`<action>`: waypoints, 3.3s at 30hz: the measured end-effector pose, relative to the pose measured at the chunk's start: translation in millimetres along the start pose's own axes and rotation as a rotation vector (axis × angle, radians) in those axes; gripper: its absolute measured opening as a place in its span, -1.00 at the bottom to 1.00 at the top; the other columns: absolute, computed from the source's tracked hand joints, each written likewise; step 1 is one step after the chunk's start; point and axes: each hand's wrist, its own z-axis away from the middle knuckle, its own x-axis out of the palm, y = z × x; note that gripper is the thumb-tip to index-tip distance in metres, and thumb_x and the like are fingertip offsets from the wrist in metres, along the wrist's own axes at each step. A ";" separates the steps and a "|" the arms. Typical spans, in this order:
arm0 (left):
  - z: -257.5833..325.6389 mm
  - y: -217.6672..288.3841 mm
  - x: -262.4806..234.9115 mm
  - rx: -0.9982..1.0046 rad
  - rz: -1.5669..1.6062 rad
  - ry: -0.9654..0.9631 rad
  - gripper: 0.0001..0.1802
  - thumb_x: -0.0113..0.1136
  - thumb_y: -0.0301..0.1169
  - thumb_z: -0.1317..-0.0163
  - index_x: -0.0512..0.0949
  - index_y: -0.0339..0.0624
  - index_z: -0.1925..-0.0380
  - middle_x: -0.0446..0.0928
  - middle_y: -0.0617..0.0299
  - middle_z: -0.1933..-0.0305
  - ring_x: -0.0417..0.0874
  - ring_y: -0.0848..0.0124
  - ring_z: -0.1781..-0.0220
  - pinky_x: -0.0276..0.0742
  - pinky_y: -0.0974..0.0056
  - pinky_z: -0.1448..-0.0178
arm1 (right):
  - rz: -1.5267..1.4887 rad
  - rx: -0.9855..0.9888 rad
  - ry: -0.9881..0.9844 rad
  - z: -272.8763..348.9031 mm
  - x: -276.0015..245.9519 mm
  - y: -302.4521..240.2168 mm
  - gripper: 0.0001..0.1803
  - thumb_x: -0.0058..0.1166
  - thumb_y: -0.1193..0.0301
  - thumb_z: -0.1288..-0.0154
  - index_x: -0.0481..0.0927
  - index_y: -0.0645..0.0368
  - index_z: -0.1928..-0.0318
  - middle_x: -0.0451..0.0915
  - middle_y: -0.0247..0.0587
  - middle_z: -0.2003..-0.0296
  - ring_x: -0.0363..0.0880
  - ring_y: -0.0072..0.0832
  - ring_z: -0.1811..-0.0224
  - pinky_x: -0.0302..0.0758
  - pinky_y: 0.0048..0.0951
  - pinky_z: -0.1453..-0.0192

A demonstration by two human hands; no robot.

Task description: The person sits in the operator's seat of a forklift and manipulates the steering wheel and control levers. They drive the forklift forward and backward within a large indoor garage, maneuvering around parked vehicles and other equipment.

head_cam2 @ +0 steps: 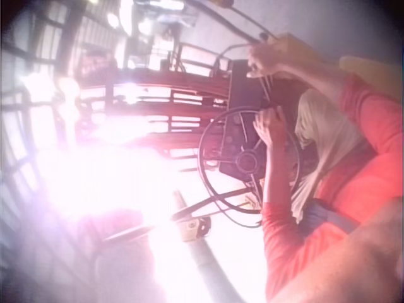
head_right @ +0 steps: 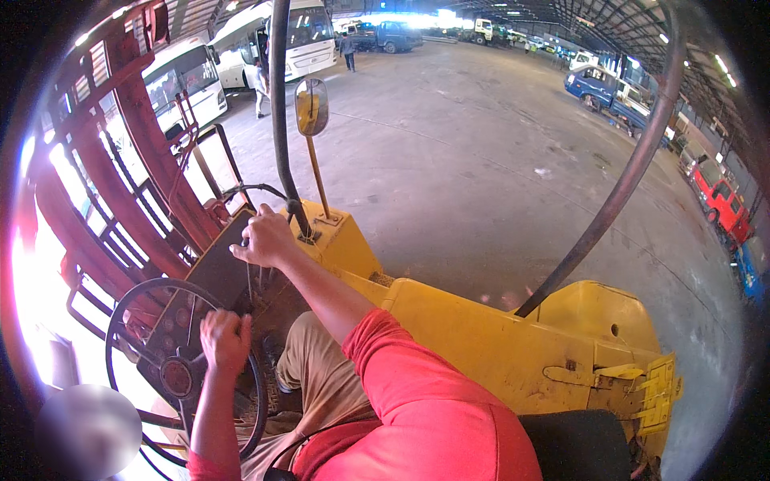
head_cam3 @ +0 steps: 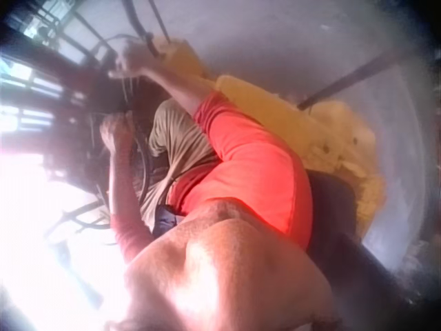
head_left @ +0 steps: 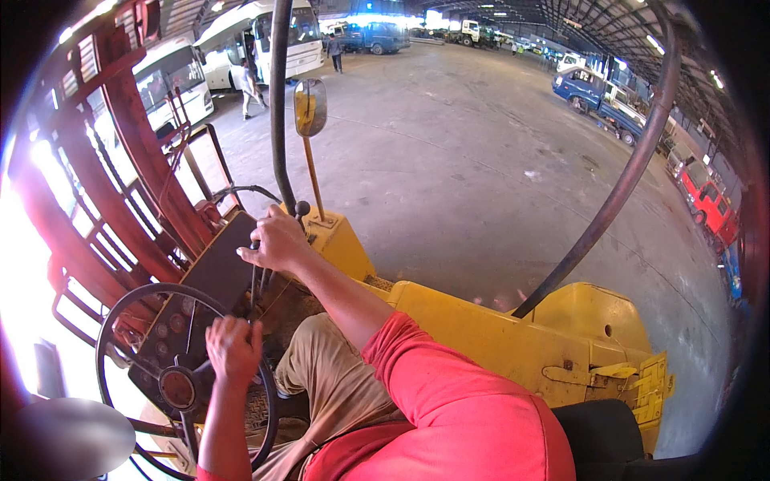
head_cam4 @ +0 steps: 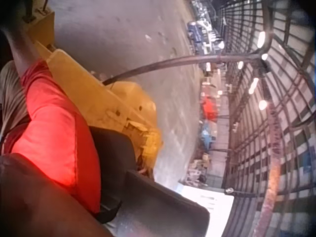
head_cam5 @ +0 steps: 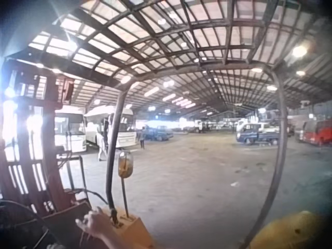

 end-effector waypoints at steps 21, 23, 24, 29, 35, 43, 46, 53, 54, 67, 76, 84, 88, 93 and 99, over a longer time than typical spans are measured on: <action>58.5 -281.5 -131.0 -0.557 -0.280 0.229 -0.61 0.25 -0.06 -0.44 0.71 -0.18 0.30 0.68 -0.01 0.16 0.70 -0.05 0.00 0.59 -0.16 -0.11 | 0.102 -0.075 0.140 74.9 59.6 -106.1 -0.34 0.33 -0.25 -0.23 0.85 0.19 0.37 0.74 -0.03 0.39 0.68 -0.04 0.03 0.60 0.00 -0.15; 75.5 -290.8 -147.6 -0.646 -0.275 0.211 -0.63 0.23 -0.04 -0.44 0.75 -0.13 0.20 0.71 0.00 0.12 0.72 -0.05 -0.03 0.61 -0.15 -0.14 | 0.141 -0.105 0.197 81.0 61.2 -113.6 -0.33 0.33 -0.26 -0.22 0.85 0.20 0.40 0.74 -0.03 0.41 0.69 -0.07 0.05 0.62 0.02 -0.07; 84.5 -289.1 -157.9 -0.699 -0.282 0.197 -0.62 0.21 -0.03 -0.44 0.75 -0.11 0.18 0.72 0.00 0.11 0.74 -0.05 -0.02 0.62 -0.15 -0.14 | 0.168 -0.129 0.232 85.7 62.1 -118.5 -0.33 0.32 -0.26 -0.23 0.84 0.20 0.41 0.73 -0.04 0.42 0.68 -0.08 0.07 0.62 0.01 -0.06; 146.0 -329.7 -176.9 -0.728 -0.240 0.270 -0.59 0.17 -0.01 -0.46 0.79 -0.06 0.09 0.75 -0.01 0.12 0.78 -0.09 0.04 0.65 -0.16 -0.15 | 0.201 -0.079 0.161 97.8 65.4 -140.7 -0.32 0.31 -0.25 -0.26 0.83 0.24 0.38 0.74 -0.04 0.35 0.65 -0.07 0.08 0.60 0.02 -0.06; 217.1 -361.9 -207.5 -0.578 -0.333 0.398 -0.57 0.19 -0.03 -0.41 0.80 -0.13 0.12 0.77 -0.06 0.15 0.78 -0.10 0.07 0.70 -0.13 -0.09 | 0.192 -0.109 0.124 95.3 64.0 -156.5 -0.35 0.35 -0.15 -0.30 0.79 0.32 0.37 0.71 0.03 0.33 0.62 -0.01 0.08 0.56 0.00 -0.07; 300.7 -326.0 -244.1 -0.534 -0.349 0.450 -0.73 0.36 -0.17 -0.30 0.68 -0.15 0.38 0.62 0.06 0.35 0.70 -0.01 0.23 0.63 -0.10 0.07 | 0.198 -0.192 0.138 94.8 62.7 -150.3 -0.49 0.27 0.04 -0.47 0.68 0.26 0.43 0.69 -0.06 0.32 0.56 -0.03 0.07 0.52 -0.04 -0.11; 328.6 -306.1 -256.1 -0.502 -0.388 0.467 -0.74 0.39 -0.26 -0.29 0.60 -0.16 0.46 0.56 0.07 0.42 0.66 -0.01 0.31 0.64 -0.08 0.13 | 0.180 -0.169 0.110 92.2 61.5 -157.5 -0.50 0.26 0.06 -0.49 0.67 0.26 0.42 0.69 -0.08 0.32 0.55 -0.05 0.06 0.52 -0.04 -0.11; 371.8 -247.5 -272.5 -0.559 -0.194 0.309 -0.73 0.43 -0.24 -0.31 0.62 -0.17 0.44 0.54 0.08 0.32 0.67 0.03 0.15 0.60 -0.04 0.06 | 0.320 -0.296 0.217 94.1 49.0 -173.5 -0.60 0.21 0.07 -0.53 0.68 0.18 0.24 0.72 -0.14 0.12 0.59 -0.04 -0.08 0.54 0.01 -0.20; 377.3 -243.9 -276.2 -0.574 -0.220 0.310 -0.73 0.44 -0.25 -0.30 0.62 -0.16 0.44 0.55 0.08 0.32 0.67 0.04 0.16 0.60 -0.04 0.06 | 0.331 -0.400 0.353 100.2 40.6 -217.8 -0.61 0.19 0.08 -0.55 0.68 0.17 0.23 0.71 -0.14 0.09 0.59 -0.05 -0.11 0.53 0.02 -0.21; 378.7 -253.2 -288.5 -0.554 -0.216 0.386 -0.68 0.46 -0.27 -0.27 0.54 -0.15 0.51 0.50 0.13 0.36 0.65 0.06 0.19 0.58 -0.05 0.11 | -1.632 -1.213 -1.558 227.0 18.3 -470.0 -0.70 0.14 0.26 -0.64 0.75 0.22 -0.08 0.71 -0.12 -0.01 0.67 -0.17 -0.07 0.35 -0.07 -0.36; 392.9 -260.7 -305.9 -0.582 -0.203 0.388 -0.67 0.44 -0.25 -0.29 0.53 -0.16 0.52 0.49 0.12 0.37 0.64 0.05 0.21 0.57 -0.06 0.11 | -1.762 -1.317 -1.482 204.1 -14.0 -514.7 -0.61 0.01 0.19 -0.67 0.69 0.23 0.22 0.65 -0.08 0.26 0.61 -0.20 0.22 0.29 -0.07 -0.11; 381.5 -262.5 -316.3 -0.567 -0.190 0.446 -0.70 0.47 -0.24 -0.24 0.58 -0.12 0.52 0.51 0.15 0.37 0.66 0.08 0.21 0.61 -0.02 0.11 | -2.193 -1.279 -1.477 202.3 -49.1 -543.6 -0.44 -0.03 0.04 -0.68 0.65 0.21 0.38 0.58 -0.05 0.38 0.56 -0.10 0.39 0.41 0.04 0.15; 381.7 -264.6 -321.4 -0.593 -0.201 0.486 -0.73 0.47 -0.21 -0.22 0.61 -0.08 0.50 0.53 0.17 0.38 0.69 0.08 0.22 0.62 -0.03 0.11 | -1.966 -1.269 -1.485 192.6 -46.3 -561.0 -0.44 0.03 0.00 -0.65 0.72 0.23 0.32 0.63 -0.07 0.35 0.59 -0.12 0.39 0.50 -0.01 0.10; 379.6 -274.7 -328.8 -0.562 -0.180 0.535 -0.70 0.47 -0.20 -0.21 0.60 -0.07 0.54 0.52 0.18 0.40 0.69 0.10 0.25 0.62 -0.03 0.15 | -1.702 -1.054 -1.192 187.3 -37.6 -542.8 -0.48 0.32 -0.06 -0.45 0.76 0.23 0.17 0.71 -0.11 0.23 0.65 -0.21 0.19 0.53 -0.10 -0.01; 376.8 -275.0 -342.6 -0.547 -0.175 0.535 -0.70 0.49 -0.22 -0.20 0.60 -0.10 0.54 0.51 0.18 0.39 0.68 0.11 0.23 0.64 -0.01 0.03 | -0.809 -0.493 -0.416 147.3 -44.7 -485.8 -0.50 0.32 0.00 -0.48 0.61 0.25 0.16 0.63 -0.15 0.19 0.61 -0.29 0.07 0.53 -0.24 -0.06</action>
